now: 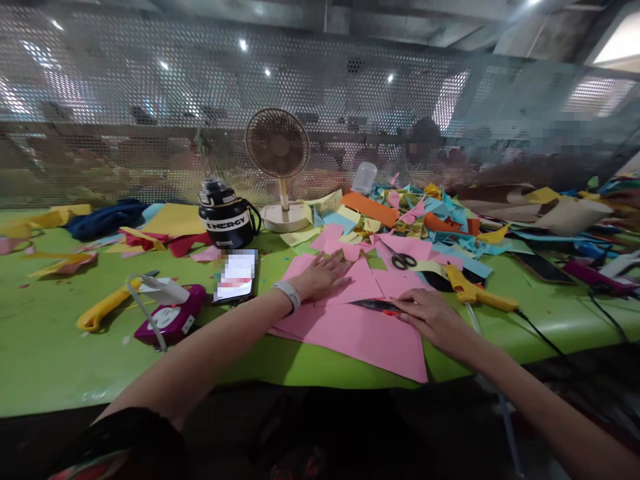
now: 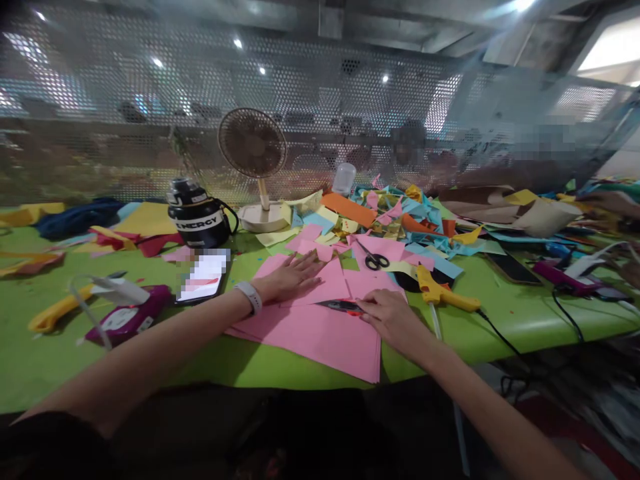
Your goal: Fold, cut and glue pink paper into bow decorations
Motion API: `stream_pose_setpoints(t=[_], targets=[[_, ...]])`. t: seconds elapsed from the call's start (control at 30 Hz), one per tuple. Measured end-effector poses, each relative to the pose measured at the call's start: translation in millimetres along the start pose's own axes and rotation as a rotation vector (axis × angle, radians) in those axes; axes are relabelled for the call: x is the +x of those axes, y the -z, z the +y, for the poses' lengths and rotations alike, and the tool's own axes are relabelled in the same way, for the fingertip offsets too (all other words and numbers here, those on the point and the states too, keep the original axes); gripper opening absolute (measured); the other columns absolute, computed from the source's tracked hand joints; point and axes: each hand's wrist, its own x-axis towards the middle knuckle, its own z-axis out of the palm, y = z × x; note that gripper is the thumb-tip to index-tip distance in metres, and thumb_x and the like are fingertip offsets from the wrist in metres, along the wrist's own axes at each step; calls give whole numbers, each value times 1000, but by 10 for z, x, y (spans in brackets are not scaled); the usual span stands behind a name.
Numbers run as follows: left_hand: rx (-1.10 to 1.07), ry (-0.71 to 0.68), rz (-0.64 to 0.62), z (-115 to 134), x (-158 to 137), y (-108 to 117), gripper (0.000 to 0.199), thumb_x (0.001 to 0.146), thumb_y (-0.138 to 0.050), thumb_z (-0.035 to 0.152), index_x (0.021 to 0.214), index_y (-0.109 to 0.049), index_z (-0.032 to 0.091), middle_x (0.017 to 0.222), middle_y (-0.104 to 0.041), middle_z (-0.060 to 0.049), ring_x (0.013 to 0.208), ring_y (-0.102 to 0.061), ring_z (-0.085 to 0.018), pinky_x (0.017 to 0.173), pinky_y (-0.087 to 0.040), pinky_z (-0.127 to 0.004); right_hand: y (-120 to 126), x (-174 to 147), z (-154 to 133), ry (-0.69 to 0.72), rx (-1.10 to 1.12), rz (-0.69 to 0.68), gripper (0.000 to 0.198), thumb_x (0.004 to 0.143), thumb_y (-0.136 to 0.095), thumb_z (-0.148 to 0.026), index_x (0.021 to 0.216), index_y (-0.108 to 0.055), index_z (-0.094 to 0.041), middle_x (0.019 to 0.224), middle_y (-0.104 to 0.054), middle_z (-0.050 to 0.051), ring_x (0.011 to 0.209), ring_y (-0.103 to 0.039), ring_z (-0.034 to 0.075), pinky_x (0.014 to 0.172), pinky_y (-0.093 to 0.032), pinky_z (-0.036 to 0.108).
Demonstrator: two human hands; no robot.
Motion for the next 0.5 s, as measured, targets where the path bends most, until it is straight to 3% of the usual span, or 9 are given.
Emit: stream_pose_setpoints(t=[0.5], targets=[[-12, 4, 4, 3, 5, 7, 70, 97, -15, 58, 151, -23, 15, 159, -15, -14, 148, -9, -24, 117, -8, -47, -34, 84, -109, -13, 47, -39, 29, 94, -48, -22, 115, -68, -19, 103, -67, 12, 97, -60, 25, 85, -47, 42]])
